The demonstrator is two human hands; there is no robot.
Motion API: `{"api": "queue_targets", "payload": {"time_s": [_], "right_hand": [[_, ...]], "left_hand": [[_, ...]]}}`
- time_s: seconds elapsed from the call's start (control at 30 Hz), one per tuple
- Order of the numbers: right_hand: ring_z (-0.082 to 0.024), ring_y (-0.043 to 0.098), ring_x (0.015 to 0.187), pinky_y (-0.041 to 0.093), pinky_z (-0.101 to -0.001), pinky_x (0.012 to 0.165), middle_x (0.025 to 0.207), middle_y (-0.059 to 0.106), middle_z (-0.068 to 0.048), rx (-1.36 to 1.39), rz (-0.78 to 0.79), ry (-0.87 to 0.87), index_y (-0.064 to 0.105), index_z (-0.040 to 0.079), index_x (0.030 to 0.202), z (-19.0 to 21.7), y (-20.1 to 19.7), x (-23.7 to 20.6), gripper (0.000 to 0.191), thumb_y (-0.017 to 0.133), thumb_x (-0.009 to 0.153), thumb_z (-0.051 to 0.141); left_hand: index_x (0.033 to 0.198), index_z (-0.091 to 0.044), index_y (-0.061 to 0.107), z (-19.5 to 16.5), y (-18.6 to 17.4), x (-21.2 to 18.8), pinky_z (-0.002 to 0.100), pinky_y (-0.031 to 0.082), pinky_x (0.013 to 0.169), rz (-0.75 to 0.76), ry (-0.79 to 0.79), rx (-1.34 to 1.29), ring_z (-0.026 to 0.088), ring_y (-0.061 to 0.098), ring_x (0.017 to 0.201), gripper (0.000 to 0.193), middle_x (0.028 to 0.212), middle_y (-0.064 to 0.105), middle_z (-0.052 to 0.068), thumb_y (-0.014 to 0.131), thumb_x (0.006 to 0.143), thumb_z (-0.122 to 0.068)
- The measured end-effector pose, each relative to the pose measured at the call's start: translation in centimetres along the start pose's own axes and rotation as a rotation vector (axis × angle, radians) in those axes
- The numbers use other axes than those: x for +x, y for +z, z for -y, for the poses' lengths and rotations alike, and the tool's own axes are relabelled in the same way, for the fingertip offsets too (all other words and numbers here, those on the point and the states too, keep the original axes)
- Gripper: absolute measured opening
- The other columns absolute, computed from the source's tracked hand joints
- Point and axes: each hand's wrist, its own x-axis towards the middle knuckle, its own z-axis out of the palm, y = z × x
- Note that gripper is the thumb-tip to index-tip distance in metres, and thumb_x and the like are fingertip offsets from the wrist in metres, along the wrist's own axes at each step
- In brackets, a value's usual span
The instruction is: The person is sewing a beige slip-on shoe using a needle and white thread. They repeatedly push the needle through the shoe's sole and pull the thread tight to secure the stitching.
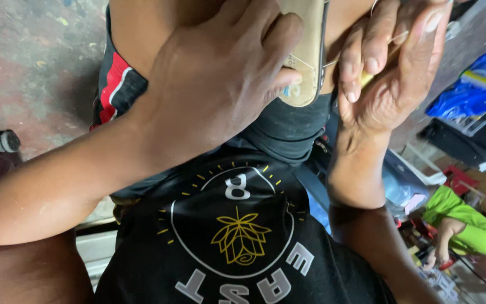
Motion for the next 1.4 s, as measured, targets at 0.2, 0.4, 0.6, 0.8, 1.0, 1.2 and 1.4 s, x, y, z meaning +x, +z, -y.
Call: {"api": "queue_targets", "payload": {"time_s": [0.2,0.4,0.6,0.8,1.0,1.2,1.4], "right_hand": [[-0.027,0.058,0.073,0.033,-0.0255,0.046,0.093,0.052,-0.018,-0.054,-0.174,0.015,0.042,0.003,0.117,0.4,-3.2,-2.1,0.02,0.047,0.118,0.022],[-0.026,0.067,0.074,0.035,-0.0249,0.045,0.099,0.06,-0.019,-0.139,-0.152,-0.088,0.044,0.003,0.112,0.8,-5.7,-4.2,0.02,0.053,0.118,0.02],[-0.014,0.059,0.052,0.037,-0.0235,0.044,0.101,0.069,-0.02,-0.454,-0.132,-0.2,0.05,0.004,0.11,3.8,-7.7,-4.8,0.026,0.048,0.114,0.03],[-0.013,0.06,0.061,0.042,-0.0233,0.051,0.089,0.066,-0.019,-0.937,-0.078,-0.251,0.062,-0.003,0.124,5.2,-4.2,-6.8,0.027,0.052,0.12,0.021],[-0.018,0.072,0.079,0.057,-0.0255,0.073,0.102,0.072,-0.017,-1.127,0.163,-0.183,0.07,-0.004,0.126,5.6,1.9,-8.0,0.016,0.066,0.113,0.004],[-0.014,0.066,0.068,0.048,-0.0225,0.062,0.084,0.068,-0.012,-1.209,0.172,-0.101,0.073,-0.003,0.117,5.5,5.1,-6.8,0.017,0.068,0.101,-0.002],[-0.014,0.066,0.071,0.048,-0.0216,0.064,0.09,0.07,-0.014,-1.273,0.228,-0.149,0.073,-0.002,0.12,5.9,5.7,-6.5,0.019,0.069,0.101,-0.005]], "left_hand": [[0.136,0.007,0.043,-1.0,1.7,-0.5,0.036,0.056,0.064,0.041,-0.11,-0.104,0.03,0.068,0.083,0.082,0.105,0.062,0.021,0.084,0.094,-0.05],[0.131,0.002,0.038,-1.9,3.5,-0.2,0.035,0.059,0.072,-0.127,-0.168,-0.214,0.031,0.068,0.088,0.078,0.11,0.06,0.017,0.091,0.091,-0.038],[0.126,-0.002,0.038,-1.2,2.5,-1.6,0.034,0.061,0.077,-0.025,-0.256,-0.599,0.025,0.069,0.086,0.071,0.112,0.058,0.013,0.094,0.085,-0.019],[0.136,-0.002,0.033,-0.7,1.4,-1.7,0.029,0.064,0.088,0.131,-0.219,-0.864,0.016,0.075,0.103,0.077,0.128,0.057,0.009,0.092,0.089,-0.016],[0.145,-0.002,0.028,-0.8,1.8,-1.7,0.031,0.064,0.087,0.189,-0.23,-0.934,0.017,0.071,0.103,0.091,0.124,0.053,0.008,0.091,0.08,-0.018],[0.145,-0.003,0.029,0.0,3.1,-2.0,0.034,0.062,0.09,0.151,-0.091,-0.91,0.021,0.07,0.112,0.089,0.13,0.051,0.011,0.094,0.086,-0.019],[0.148,-0.002,0.024,0.2,3.5,-2.1,0.034,0.064,0.089,0.14,-0.08,-0.923,0.021,0.07,0.111,0.094,0.13,0.051,0.01,0.093,0.086,-0.02]]}}
